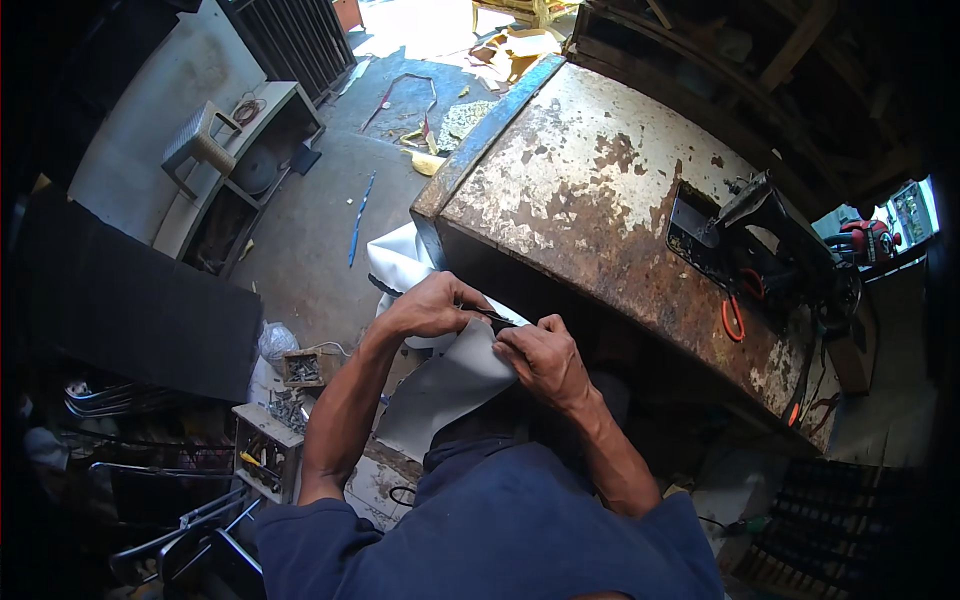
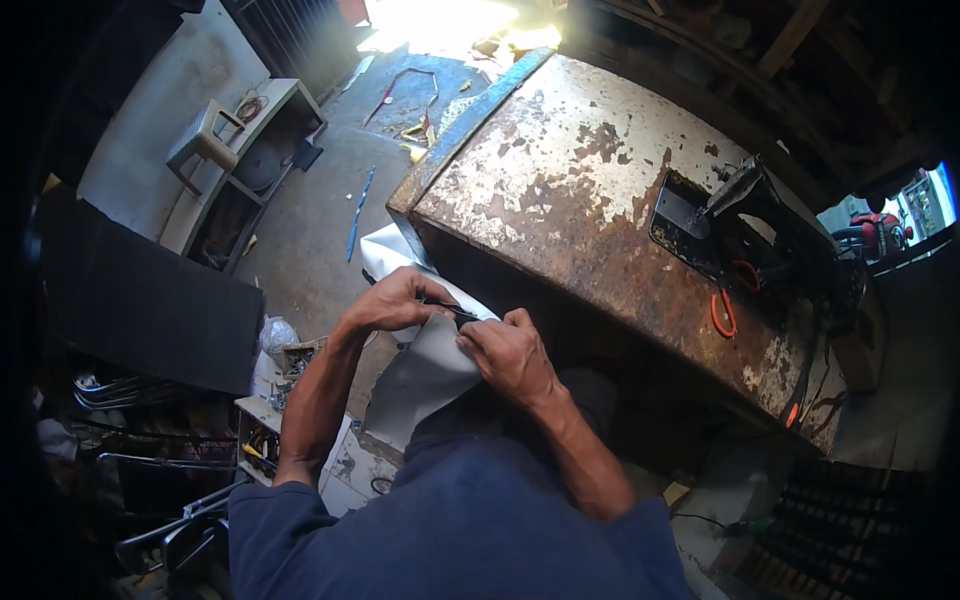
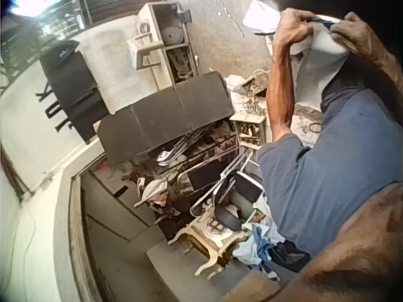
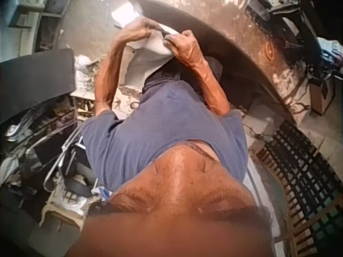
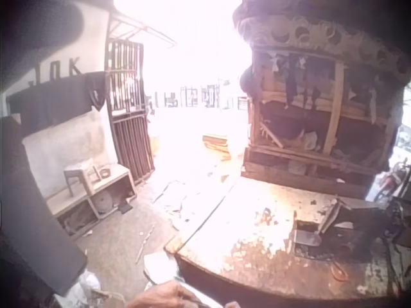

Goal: The person trims white upholstery fabric with shears and then guides it through a sewing machine to stitch a black lining to the edge.

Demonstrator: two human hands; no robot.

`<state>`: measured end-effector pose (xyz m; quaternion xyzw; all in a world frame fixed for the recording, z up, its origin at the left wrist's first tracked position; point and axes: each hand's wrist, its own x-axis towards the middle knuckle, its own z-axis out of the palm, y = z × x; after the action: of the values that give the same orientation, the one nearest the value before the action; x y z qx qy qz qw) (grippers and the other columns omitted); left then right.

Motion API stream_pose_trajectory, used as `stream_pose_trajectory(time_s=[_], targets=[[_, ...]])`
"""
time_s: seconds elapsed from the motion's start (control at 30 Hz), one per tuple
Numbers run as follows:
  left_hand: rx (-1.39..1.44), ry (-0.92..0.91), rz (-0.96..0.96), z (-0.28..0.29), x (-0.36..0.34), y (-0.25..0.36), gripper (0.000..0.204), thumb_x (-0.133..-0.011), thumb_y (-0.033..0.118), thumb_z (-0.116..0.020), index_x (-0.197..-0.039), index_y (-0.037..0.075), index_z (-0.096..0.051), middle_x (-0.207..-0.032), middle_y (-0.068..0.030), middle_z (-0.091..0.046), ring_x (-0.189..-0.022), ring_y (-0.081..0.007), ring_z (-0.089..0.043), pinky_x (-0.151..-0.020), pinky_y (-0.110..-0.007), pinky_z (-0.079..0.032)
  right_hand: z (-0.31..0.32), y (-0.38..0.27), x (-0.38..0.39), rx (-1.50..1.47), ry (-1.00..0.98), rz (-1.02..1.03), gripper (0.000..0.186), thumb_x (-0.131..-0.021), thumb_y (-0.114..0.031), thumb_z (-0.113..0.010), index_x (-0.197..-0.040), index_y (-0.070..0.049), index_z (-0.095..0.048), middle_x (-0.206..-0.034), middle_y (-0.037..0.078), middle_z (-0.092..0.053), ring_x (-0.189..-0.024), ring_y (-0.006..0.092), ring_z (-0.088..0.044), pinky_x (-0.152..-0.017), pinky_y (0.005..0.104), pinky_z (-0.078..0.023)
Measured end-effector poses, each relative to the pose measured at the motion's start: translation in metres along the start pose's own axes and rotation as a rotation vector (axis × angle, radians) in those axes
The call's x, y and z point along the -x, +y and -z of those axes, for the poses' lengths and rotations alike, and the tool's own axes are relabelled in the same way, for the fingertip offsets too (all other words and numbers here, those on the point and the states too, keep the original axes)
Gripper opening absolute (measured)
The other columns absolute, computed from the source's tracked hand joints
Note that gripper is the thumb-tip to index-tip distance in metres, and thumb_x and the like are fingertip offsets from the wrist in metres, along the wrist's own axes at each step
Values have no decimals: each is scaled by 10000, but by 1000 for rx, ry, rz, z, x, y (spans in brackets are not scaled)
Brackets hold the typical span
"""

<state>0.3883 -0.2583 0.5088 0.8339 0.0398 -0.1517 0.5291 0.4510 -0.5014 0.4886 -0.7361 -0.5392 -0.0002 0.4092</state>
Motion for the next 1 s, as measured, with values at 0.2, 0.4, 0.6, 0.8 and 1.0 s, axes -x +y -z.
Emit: stream_pose_trajectory(time_s=[0.2, 0.4, 0.6, 0.8, 1.0], targets=[[-112, -137, -34, 19, -4, 14, 266, -901, 183, -819, -1108, 18, -795, -921, -81, -798, -813, -123, -696, -770, -321, -546, 26, 0, -17, -75, -264, 140, 91, -918, -224, -786, -953, -152, -743, -761, 9, -677, -655, 214, -606, -747, 372, -379], [-89, -206, -137, 14, -9, 13, 318, -900, 246, -814, -1131, 28, -787, -909, -84, -792, -792, -117, -670, -755, -326, -532, 18, -2, -18, 33, -116, 8, 163, -907, -232, -789, -959, -106, -699, -793, 56, -707, -681, 246, -636, -762, 388, -415], [-131, -274, -111, 20, -11, 15, 427, -945, 354, -773, -1171, -8, -758, -977, -134, -784, -868, -173, -695, -794, -352, -535, 18, 1, -18, -17, -107, -25, 177, -896, -195, -791, -967, -84, -672, -808, 101, -711, -679, 304, -635, -774, 403, -448], [-98, -154, -110, 12, -7, 13, 401, -943, 331, -785, -1172, 2, -765, -986, -120, -789, -884, -181, -707, -818, -355, -537, 23, -2, -21, -95, -125, -117, 171, -907, -164, -770, -1012, -65, -678, -842, 111, -714, -734, 319, -652, -789, 412, -470], [-80, -159, -95, 14, -5, 7, 344, -966, 281, -762, -1173, 6, -761, -953, -89, -777, -870, -152, -683, -807, -345, -529, 25, -1, -18, -153, 30, -127, 151, -921, -116, -727, -1052, -47, -696, -908, 131, -725, -845, 334, -694, -859, 430, -503]])
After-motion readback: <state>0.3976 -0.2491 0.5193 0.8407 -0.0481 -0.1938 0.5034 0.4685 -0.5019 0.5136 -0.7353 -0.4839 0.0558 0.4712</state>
